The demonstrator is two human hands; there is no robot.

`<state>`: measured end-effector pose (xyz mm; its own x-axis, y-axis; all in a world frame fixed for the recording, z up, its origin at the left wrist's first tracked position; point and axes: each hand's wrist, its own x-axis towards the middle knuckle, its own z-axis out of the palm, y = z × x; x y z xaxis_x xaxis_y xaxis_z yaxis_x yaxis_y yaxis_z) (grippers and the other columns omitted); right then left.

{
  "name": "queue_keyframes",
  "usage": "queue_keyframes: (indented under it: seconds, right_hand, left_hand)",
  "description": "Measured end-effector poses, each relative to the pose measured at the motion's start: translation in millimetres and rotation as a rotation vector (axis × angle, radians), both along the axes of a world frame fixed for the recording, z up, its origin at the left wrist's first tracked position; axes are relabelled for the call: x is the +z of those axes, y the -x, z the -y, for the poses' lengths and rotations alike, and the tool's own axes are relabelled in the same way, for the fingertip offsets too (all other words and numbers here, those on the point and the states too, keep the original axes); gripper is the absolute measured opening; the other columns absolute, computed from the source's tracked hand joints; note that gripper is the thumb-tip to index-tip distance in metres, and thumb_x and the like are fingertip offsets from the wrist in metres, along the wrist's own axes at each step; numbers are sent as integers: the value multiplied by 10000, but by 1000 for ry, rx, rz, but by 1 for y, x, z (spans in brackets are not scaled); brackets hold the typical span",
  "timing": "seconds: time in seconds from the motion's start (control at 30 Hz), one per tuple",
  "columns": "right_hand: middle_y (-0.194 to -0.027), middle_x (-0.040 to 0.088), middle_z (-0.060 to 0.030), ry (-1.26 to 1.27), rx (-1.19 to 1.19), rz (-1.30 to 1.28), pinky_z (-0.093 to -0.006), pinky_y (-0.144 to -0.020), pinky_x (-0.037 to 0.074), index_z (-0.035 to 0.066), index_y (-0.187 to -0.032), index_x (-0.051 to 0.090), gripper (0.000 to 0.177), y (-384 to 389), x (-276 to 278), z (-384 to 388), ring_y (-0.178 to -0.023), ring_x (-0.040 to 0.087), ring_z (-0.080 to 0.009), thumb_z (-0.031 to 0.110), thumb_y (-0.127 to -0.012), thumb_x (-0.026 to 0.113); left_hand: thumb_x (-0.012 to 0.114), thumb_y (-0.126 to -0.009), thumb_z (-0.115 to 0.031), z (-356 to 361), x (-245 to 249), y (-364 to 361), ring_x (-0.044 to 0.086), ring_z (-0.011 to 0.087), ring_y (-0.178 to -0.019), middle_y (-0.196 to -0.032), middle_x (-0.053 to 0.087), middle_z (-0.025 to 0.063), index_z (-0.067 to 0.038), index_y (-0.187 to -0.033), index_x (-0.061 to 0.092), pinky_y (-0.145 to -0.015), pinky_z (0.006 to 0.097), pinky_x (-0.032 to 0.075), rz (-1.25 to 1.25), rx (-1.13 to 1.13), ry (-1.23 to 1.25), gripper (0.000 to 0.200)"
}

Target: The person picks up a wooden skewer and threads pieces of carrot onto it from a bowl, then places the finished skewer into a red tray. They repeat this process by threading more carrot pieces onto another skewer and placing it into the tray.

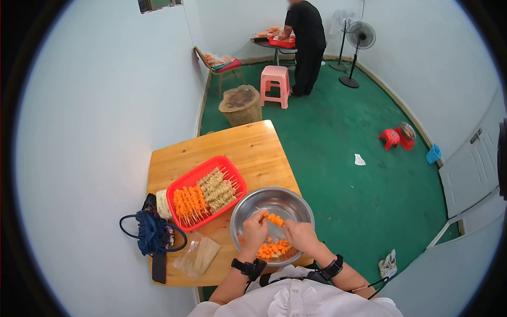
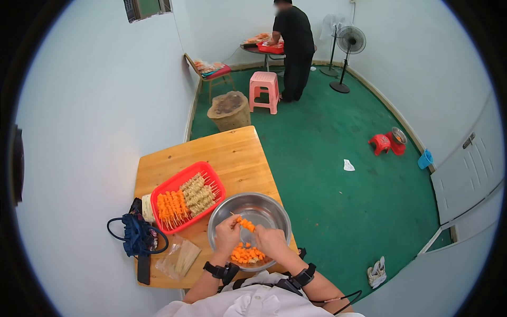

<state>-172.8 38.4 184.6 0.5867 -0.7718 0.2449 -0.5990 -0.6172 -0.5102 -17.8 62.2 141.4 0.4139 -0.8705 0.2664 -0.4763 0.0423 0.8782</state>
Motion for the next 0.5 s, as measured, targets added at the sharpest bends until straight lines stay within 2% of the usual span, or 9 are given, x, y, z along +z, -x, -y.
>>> queue_keyframes:
  seconds: [0.1,0.2,0.3,0.4,0.5]
  right_hand:
    - [-516,524,-160,-16,-13,-17,-406,-447,432,25,-734,490,108,-1,-2,0,-471,540,-328,119,-779,518]
    - [-523,524,-167,-30,-32,-59,-410,-454,433,27,-730,495,111,-2,-2,-1,-480,541,-334,122,-781,518]
    - [-537,527,-174,-44,-45,-49,-417,-464,433,29,-735,498,115,-1,-5,1,-496,543,-344,130,-788,515]
    - [-578,544,-176,-105,-61,-14,-418,-486,433,24,-756,511,124,6,-9,5,-533,552,-347,141,-797,509]
    - [-624,563,-180,-229,-117,117,-401,-513,438,14,-794,540,146,13,-17,12,-566,565,-336,153,-810,497]
  left_hand:
    - [539,-713,47,-1,-2,-1,636,171,-698,-782,645,151,14,-956,613,-629,259,495,-62,-45,-71,257]
    - [522,-697,17,-1,-10,5,635,222,-671,-750,633,160,-30,-967,622,-616,290,491,-113,-74,-97,292]
    - [513,-692,20,0,-14,7,637,210,-670,-732,634,150,-25,-967,620,-618,283,492,-70,-71,-40,299]
    - [508,-701,20,1,-18,4,639,217,-677,-765,634,166,-16,-970,616,-622,281,492,-104,-119,-86,292]
    - [521,-717,7,6,-23,2,636,234,-670,-821,633,171,-11,-1014,595,-607,271,490,-332,-115,-15,307]
